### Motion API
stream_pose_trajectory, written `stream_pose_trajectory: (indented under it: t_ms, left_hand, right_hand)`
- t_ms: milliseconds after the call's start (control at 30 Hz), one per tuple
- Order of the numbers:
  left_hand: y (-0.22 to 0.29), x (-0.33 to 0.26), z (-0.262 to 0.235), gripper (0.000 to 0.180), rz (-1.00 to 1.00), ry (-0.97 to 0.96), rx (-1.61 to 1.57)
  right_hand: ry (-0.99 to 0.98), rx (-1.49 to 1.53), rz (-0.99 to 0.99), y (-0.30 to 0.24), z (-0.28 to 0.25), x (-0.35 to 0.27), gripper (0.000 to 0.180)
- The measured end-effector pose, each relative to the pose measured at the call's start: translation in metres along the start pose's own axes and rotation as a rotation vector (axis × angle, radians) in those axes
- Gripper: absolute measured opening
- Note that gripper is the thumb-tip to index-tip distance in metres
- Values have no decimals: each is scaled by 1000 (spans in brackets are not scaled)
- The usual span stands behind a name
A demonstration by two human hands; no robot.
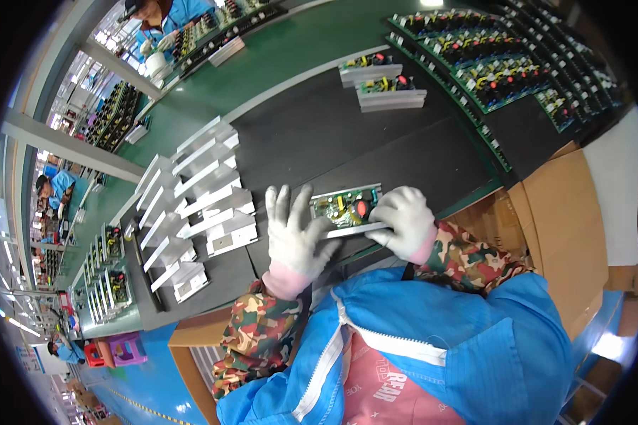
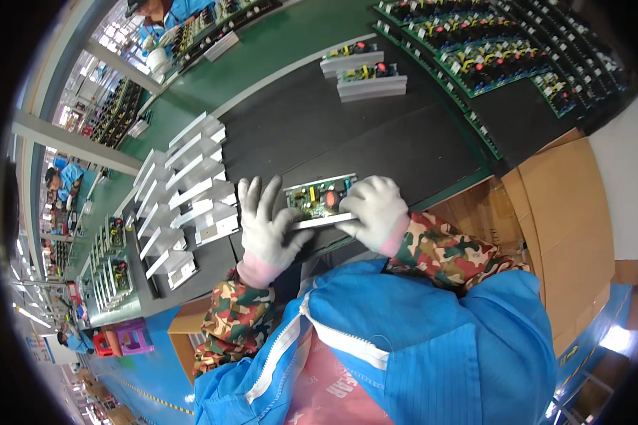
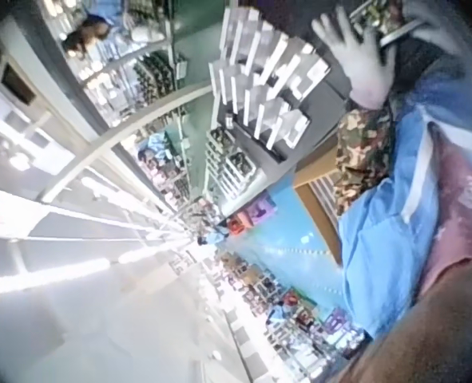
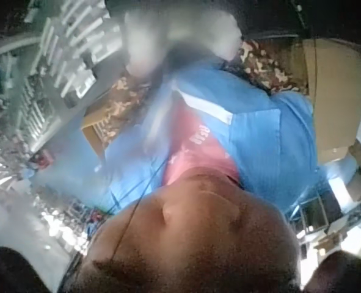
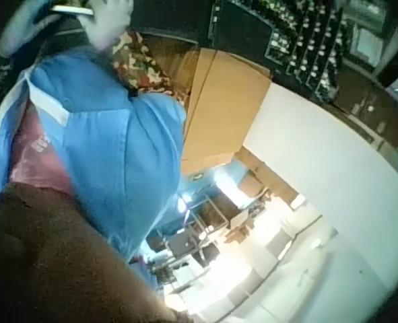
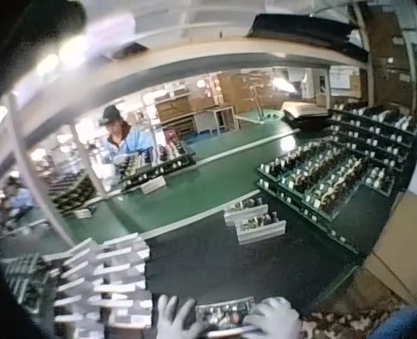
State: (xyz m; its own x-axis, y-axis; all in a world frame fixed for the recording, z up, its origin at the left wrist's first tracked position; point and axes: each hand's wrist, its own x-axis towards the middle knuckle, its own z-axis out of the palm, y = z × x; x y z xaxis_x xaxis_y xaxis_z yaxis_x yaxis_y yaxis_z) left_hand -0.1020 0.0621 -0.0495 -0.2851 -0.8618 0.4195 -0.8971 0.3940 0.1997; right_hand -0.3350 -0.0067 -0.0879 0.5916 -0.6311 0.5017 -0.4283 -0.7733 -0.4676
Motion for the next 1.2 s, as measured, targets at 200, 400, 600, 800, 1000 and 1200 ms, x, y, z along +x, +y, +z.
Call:
stream_pose_trajectory:
  t_ms: [200, 400, 600, 800, 1000, 1200]
  left_hand:
    - [14, 6, 11, 33, 35, 32, -39]
    - [13, 7, -12, 52, 17, 5, 109]
    - [-50, -25, -90, 74, -311, -27, 548]
    - [-98, -63, -97, 69, -280, -267, 589]
    - [-88, -36, -98, 27, -144, -138, 476]
    - [-45, 22, -44, 26, 60, -236, 87]
  right_hand:
    - [138, -111, 43, -23, -10, 13, 58]
    - [-259, -215, -155, -4, -17, 40, 57]
    - [-151, -517, -53, 95, -53, 66, 56]
    - [-182, -621, 86, 130, -53, 106, 67]
    - [62, -777, 463, 126, -160, 84, 51]
    - [-57, -676, 702, 188, -171, 79, 47]
